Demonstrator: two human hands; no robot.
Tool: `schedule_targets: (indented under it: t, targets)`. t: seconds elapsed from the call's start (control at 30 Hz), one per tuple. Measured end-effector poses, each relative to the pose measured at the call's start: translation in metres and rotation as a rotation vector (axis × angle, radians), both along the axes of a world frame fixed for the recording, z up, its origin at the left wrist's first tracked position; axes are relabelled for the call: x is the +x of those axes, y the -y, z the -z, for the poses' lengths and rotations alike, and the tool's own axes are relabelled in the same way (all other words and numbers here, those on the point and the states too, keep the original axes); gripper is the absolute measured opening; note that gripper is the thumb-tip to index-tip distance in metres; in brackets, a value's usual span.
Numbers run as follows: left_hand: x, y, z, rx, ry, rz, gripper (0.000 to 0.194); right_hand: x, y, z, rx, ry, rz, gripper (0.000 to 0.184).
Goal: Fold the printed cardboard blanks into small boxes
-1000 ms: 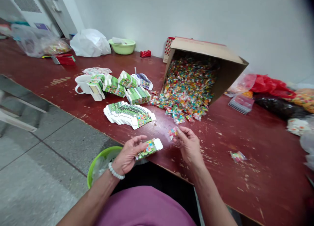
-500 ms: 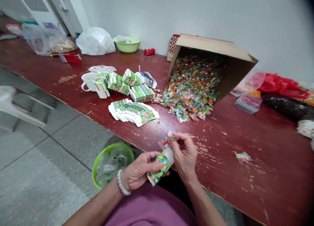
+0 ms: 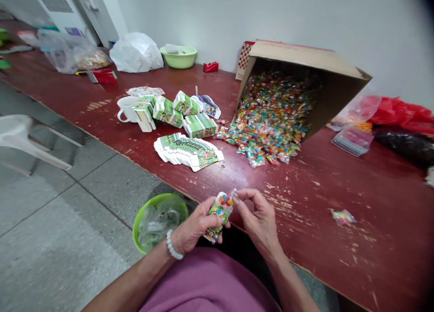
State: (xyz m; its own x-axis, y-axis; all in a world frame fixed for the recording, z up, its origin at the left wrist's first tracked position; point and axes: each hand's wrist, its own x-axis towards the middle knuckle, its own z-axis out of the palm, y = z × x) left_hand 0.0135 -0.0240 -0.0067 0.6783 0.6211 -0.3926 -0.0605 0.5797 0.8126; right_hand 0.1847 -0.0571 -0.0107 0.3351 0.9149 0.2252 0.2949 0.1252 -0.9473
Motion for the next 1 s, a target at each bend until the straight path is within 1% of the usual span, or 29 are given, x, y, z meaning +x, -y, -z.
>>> schedule_targets:
  t: [0.07,0.13,0.17,0.23,0.3,0.33,0.37,0.43,0.5,0.53,0.57,0.63,0.7,0.77,0.87,0.93,0.97,1.0]
  targets:
    - [0.000,-0.001,-0.003,0.039,-0.027,-0.032,0.040,0.004,0.001,0.000,-0.019,0.001,-0.027,0.009]
    - [0.000,-0.003,-0.005,0.087,-0.050,-0.036,0.039,0.009,0.001,-0.002,-0.017,0.054,-0.060,0.010]
    - [0.000,-0.003,-0.006,0.106,-0.059,-0.026,0.038,0.011,0.000,-0.004,-0.006,0.110,-0.093,0.009]
    - [0.000,-0.004,-0.006,0.126,-0.066,0.001,0.035,0.015,-0.002,-0.007,0.027,0.259,-0.202,0.009]
    - [0.001,-0.004,-0.005,0.106,-0.042,0.004,0.034,0.015,-0.002,-0.011,0.064,0.392,-0.311,0.011]
    - [0.001,-0.004,-0.004,0.083,-0.017,-0.022,0.033,0.014,-0.002,-0.012,0.081,0.426,-0.341,0.013]
    - [0.002,-0.005,-0.002,0.047,0.007,-0.061,0.032,0.013,-0.002,-0.014,0.096,0.424,-0.341,0.015]
    - [0.004,-0.006,0.000,-0.058,0.030,-0.141,0.041,0.011,-0.001,-0.014,0.132,0.332,-0.253,0.019]
    - [0.005,-0.008,0.002,-0.145,0.027,-0.194,0.052,0.007,0.001,-0.011,0.137,0.210,-0.126,0.016]
    - [0.006,-0.008,0.003,-0.171,0.029,-0.213,0.053,0.004,0.002,-0.008,0.114,0.160,-0.091,0.013]
    - [0.007,-0.009,0.003,-0.184,0.040,-0.238,0.050,0.001,0.004,-0.005,0.083,0.119,-0.087,0.010]
    - [0.008,-0.008,0.003,-0.192,0.057,-0.308,0.041,-0.008,0.007,0.002,0.026,0.048,-0.135,0.008]
    - [0.010,-0.006,0.004,-0.199,0.037,-0.381,0.035,-0.016,0.009,0.008,0.005,-0.016,-0.179,0.010]
    - [0.010,-0.004,0.006,-0.175,0.003,-0.427,0.033,-0.020,0.009,0.012,-0.006,-0.065,-0.194,0.011]
    - [0.009,-0.001,0.008,-0.090,-0.007,-0.431,0.036,-0.021,0.005,0.012,-0.076,-0.165,-0.237,0.014]
    - [0.008,-0.001,0.008,-0.046,-0.011,-0.414,0.038,-0.018,0.000,0.010,-0.137,-0.263,-0.232,0.014]
    - [0.007,-0.002,0.007,-0.037,-0.018,-0.400,0.039,-0.017,-0.002,0.009,-0.166,-0.308,-0.220,0.018]
    - [0.006,-0.002,0.006,-0.034,-0.028,-0.380,0.041,-0.016,-0.004,0.008,-0.193,-0.343,-0.214,0.027]
